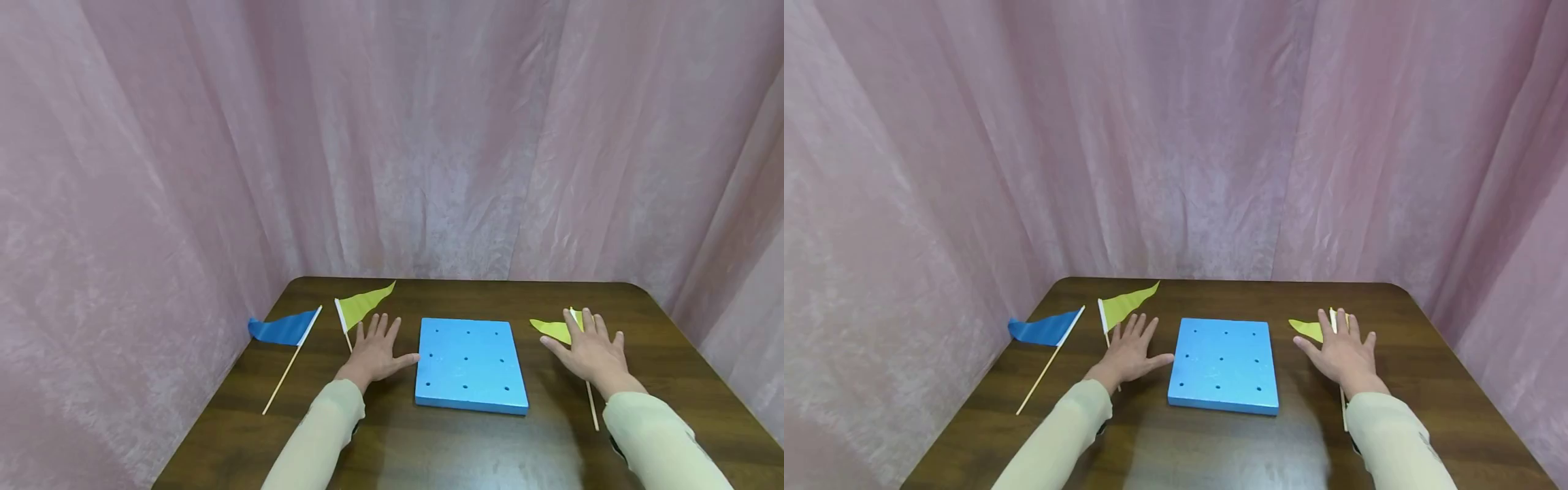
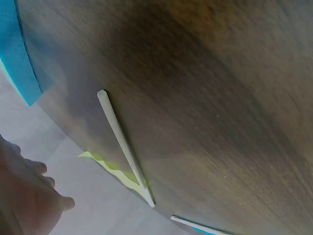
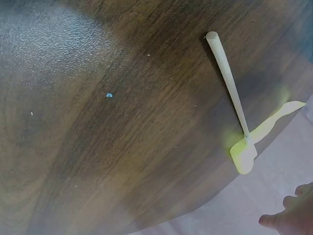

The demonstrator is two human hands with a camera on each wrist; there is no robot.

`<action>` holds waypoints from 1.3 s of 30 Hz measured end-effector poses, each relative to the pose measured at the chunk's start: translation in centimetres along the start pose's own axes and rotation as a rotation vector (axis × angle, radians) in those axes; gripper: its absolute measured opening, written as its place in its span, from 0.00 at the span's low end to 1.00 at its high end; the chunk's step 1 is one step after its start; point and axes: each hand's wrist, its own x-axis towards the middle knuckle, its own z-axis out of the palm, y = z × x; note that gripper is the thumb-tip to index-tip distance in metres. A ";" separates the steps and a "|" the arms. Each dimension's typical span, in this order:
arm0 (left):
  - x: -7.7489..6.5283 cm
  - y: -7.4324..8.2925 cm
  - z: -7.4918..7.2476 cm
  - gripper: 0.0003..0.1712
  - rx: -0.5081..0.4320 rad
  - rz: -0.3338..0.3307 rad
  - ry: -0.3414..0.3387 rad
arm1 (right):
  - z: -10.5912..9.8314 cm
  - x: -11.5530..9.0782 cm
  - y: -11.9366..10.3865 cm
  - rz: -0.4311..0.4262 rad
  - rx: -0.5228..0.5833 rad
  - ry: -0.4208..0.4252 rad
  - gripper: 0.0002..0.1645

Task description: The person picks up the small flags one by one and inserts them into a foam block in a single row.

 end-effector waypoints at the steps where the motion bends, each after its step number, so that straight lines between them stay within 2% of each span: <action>1: 0.0 0.0 0.1 0.58 0.000 0.006 -0.006 | 0.0 0.0 0.0 0.002 -0.001 0.000 0.59; 4: -0.2 0.0 0.1 0.58 0.011 0.018 -0.023 | 0.0 -0.1 0.2 0.013 -0.002 0.010 0.59; 18: -0.4 0.6 0.1 0.60 -0.054 0.101 -0.083 | -0.3 -0.5 1.3 0.080 0.016 0.016 0.60; 27: -0.9 0.7 0.8 0.60 -0.092 0.127 -0.123 | -0.1 -1.1 1.7 0.084 0.036 -0.005 0.59; 39: -1.1 0.9 1.7 0.61 -0.115 0.122 -0.155 | 0.1 -1.8 2.5 0.120 0.156 -0.045 0.53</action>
